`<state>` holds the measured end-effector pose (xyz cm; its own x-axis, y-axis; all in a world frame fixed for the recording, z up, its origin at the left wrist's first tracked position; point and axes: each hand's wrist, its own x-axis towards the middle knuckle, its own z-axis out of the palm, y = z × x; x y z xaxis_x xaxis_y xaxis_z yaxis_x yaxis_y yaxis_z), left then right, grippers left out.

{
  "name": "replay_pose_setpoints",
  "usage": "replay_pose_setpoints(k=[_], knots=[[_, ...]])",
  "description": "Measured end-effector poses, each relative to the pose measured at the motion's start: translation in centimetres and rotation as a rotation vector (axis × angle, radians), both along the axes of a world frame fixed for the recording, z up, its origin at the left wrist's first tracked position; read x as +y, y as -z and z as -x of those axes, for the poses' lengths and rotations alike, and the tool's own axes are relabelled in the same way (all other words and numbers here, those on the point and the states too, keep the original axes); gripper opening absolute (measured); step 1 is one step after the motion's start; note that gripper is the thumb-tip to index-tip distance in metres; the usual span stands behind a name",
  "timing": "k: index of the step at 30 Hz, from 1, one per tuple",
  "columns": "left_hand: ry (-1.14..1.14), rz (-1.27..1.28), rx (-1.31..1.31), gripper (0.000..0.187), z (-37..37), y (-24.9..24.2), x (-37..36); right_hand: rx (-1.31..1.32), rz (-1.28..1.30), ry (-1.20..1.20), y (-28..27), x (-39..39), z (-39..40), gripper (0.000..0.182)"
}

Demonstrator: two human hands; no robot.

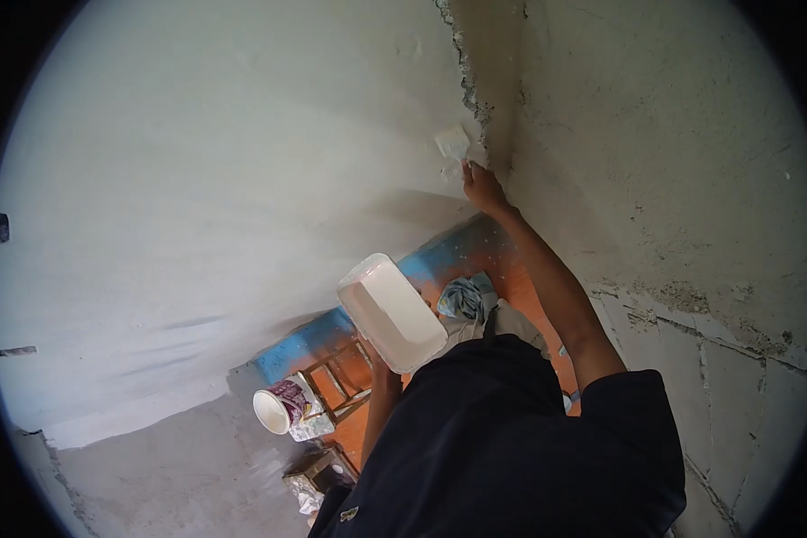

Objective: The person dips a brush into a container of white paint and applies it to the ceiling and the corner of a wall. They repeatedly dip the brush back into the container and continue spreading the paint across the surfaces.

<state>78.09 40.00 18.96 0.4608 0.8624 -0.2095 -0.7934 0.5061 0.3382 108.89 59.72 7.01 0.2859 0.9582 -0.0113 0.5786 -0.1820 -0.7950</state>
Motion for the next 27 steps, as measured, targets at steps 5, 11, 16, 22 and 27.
replay_pose_setpoints(k=[5, 11, 16, 22, 27], knots=[[-0.017, 0.016, -0.014, 0.08, 1.2, 0.2, -1.1, 0.2, 0.357, -0.097, 0.1, -0.3, -2.0, 0.045], [-0.038, 0.019, -0.039, 0.08, 3.4, 0.4, -1.6, 0.355, 0.066, -0.176, -27.7, -2.2, 0.1, 0.049], [-0.055, 0.013, -0.065, 0.081, 6.0, 0.4, -1.7, 0.194, -0.395, -0.174, -33.6, -2.8, 4.1, 0.052], [-0.076, 0.0, -0.09, 0.081, 10.3, 0.6, -2.0, -0.015, -0.31, 0.001, -13.6, -0.5, 9.9, 0.053], [-0.107, -0.01, -0.101, 0.081, 14.1, 1.1, -2.7, 0.024, 0.367, -0.092, 1.4, -2.6, 8.7, 0.05]])
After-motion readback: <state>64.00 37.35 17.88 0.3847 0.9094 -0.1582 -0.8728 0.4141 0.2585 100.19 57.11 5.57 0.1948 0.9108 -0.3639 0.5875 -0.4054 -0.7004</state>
